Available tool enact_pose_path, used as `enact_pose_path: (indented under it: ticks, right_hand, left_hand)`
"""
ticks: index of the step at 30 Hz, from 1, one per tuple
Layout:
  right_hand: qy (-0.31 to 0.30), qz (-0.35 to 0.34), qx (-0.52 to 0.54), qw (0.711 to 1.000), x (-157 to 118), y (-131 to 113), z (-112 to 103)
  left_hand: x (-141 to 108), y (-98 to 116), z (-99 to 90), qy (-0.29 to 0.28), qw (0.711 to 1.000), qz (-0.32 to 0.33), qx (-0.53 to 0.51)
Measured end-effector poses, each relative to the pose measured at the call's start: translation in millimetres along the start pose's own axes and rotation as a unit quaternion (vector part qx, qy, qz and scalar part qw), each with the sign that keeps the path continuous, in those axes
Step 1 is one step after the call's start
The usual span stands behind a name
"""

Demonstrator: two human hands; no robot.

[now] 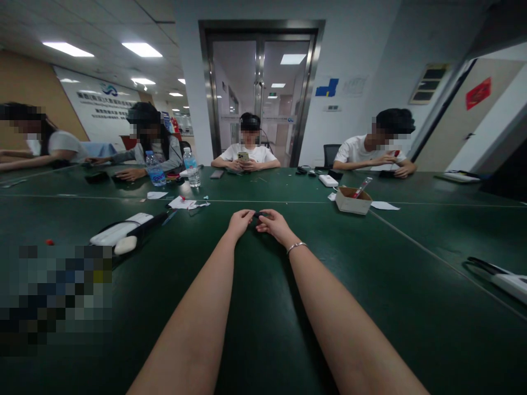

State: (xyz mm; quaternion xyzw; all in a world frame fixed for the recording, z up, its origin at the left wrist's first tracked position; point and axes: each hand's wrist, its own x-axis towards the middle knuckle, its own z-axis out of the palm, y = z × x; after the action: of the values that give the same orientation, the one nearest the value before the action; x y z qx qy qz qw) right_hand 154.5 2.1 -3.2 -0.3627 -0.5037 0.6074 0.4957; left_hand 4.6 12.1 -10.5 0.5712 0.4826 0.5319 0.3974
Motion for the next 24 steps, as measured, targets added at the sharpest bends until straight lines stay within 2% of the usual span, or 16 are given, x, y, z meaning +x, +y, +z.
enact_pose_path:
  ticks: [6,13,24]
  right_hand:
    - [0.012,-0.01,-0.04,0.999,1,1,-5]
    - [0.012,-0.056,-0.127,0.99,4,-1,-20]
    - [-0.002,-0.064,-0.125,0.99,3,-1,-20]
  left_hand:
    - [-11,5,-1.0,-0.005,0.999,0.036,-0.031]
    - [-11,6,2.0,-0.022,0.999,0.019,0.018]
    - [-8,1,-2.3,-0.008,0.996,0.025,0.087]
